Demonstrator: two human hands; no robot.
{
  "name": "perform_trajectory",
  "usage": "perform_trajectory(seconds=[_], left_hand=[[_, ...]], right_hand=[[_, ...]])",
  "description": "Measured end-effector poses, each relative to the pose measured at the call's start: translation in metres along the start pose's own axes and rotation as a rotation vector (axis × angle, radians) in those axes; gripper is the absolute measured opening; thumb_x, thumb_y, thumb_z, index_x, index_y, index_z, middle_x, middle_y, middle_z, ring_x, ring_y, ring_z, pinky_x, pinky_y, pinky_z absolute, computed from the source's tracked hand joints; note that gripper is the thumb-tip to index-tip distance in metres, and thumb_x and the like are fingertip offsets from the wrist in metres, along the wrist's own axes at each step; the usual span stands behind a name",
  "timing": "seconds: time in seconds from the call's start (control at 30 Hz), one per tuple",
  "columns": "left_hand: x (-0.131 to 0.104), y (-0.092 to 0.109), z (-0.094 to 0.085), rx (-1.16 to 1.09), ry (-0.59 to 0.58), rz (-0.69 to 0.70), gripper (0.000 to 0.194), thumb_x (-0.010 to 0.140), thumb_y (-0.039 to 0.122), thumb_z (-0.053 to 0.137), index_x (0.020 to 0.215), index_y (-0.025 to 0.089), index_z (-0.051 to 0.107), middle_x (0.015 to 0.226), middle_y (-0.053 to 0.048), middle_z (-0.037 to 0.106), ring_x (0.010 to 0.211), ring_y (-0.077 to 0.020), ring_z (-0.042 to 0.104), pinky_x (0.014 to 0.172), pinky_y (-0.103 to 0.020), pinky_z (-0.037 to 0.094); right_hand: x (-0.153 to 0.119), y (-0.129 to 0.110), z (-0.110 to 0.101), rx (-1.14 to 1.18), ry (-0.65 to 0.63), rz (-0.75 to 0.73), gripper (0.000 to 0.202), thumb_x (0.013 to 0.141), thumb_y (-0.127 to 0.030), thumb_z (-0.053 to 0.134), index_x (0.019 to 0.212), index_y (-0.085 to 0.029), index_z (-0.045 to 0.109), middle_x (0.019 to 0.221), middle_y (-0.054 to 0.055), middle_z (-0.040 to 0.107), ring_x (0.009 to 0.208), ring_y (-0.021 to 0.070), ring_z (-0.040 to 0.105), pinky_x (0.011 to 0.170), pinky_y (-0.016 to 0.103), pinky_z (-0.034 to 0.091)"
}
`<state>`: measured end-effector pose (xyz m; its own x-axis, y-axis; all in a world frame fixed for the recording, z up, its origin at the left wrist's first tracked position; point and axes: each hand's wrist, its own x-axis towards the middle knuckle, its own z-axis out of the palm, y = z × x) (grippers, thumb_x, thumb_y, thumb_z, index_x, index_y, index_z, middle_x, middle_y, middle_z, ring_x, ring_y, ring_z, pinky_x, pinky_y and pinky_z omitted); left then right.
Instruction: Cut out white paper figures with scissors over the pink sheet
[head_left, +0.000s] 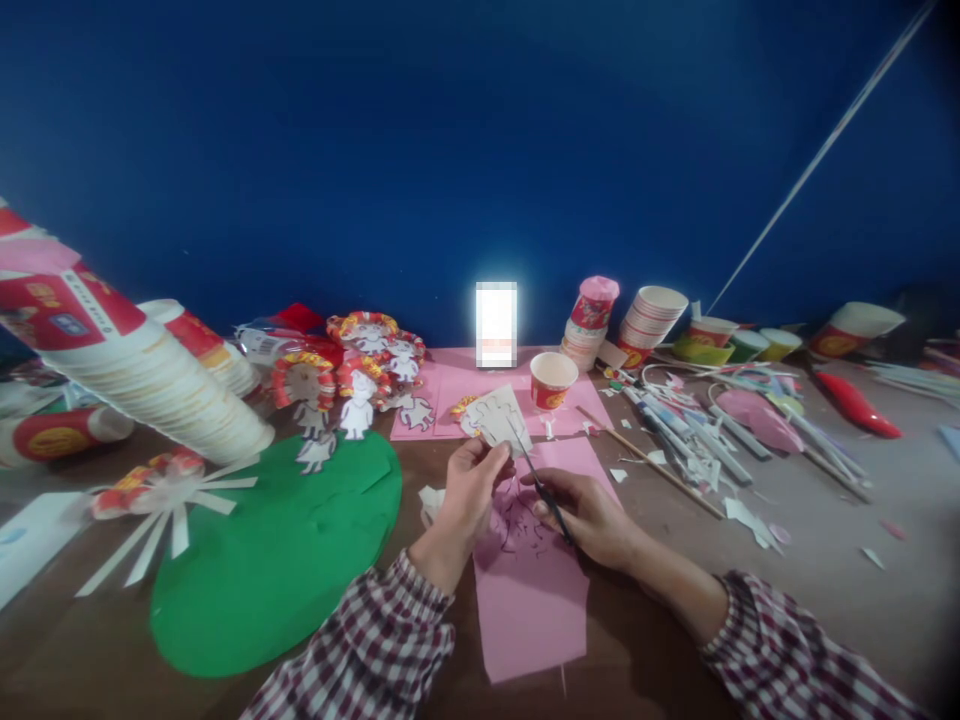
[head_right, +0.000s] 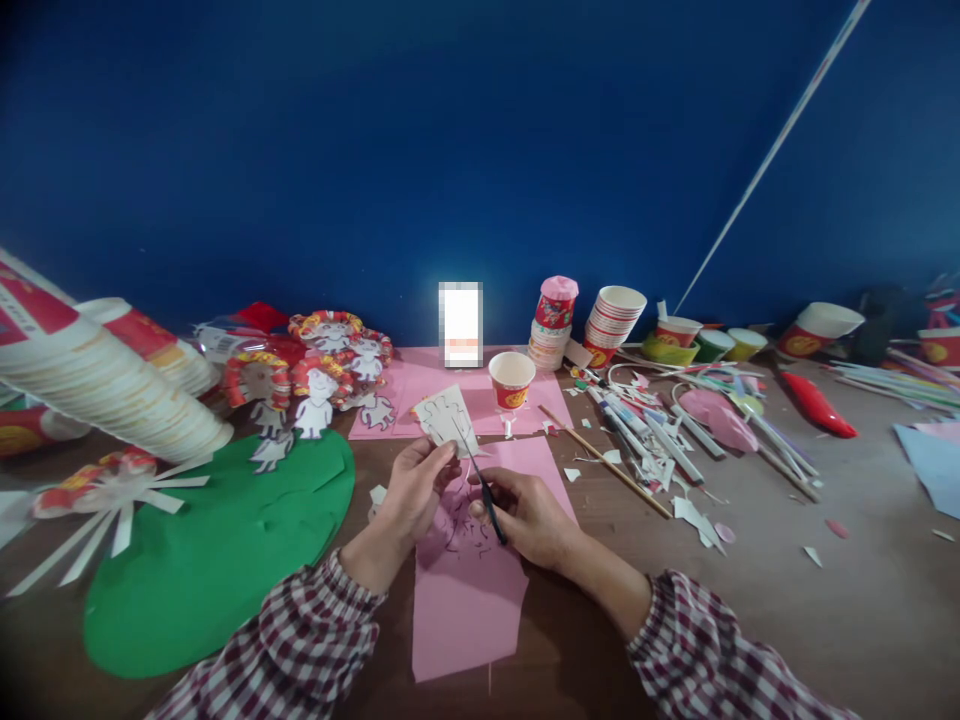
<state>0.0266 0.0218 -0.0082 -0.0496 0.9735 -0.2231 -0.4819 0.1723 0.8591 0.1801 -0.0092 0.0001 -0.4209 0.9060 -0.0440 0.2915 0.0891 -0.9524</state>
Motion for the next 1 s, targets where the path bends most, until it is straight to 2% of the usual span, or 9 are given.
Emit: perform_trajectory(seconds=[0.53,1.0], left_hand=[[0.0007,0.0009,0.0006,0.006,0.025,-0.016,0.02,0.06,0.026,0.073,0.069,0.011,0.062,0.06,0.0,0.057,0.052,-0.0063,0.051,0.054,-0.02,0.042],[0.0037,-0.0019,-0.0013,0.001,0.02,-0.021,0.021,0.06,0.026,0.073,0.067,0.011,0.06,0.057,0.001,0.055,0.051,-0.0063,0.05,0.054,-0.02,0.042]], right_hand=[[-0.001,-0.0039,0.0004,-0.002,0.007,0.037,0.034,0.08,-0.038,0.055,0.102,-0.012,0.058,0.066,0.0,0.051,0.054,0.0097,0.04,0.049,0.021,0.035],[-0.0004,0.0008,0.002,0.087,-0.004,0.074,0.031,0.08,-0.037,0.057,0.1,-0.014,0.057,0.062,-0.003,0.045,0.051,0.0082,0.037,0.046,0.019,0.032]])
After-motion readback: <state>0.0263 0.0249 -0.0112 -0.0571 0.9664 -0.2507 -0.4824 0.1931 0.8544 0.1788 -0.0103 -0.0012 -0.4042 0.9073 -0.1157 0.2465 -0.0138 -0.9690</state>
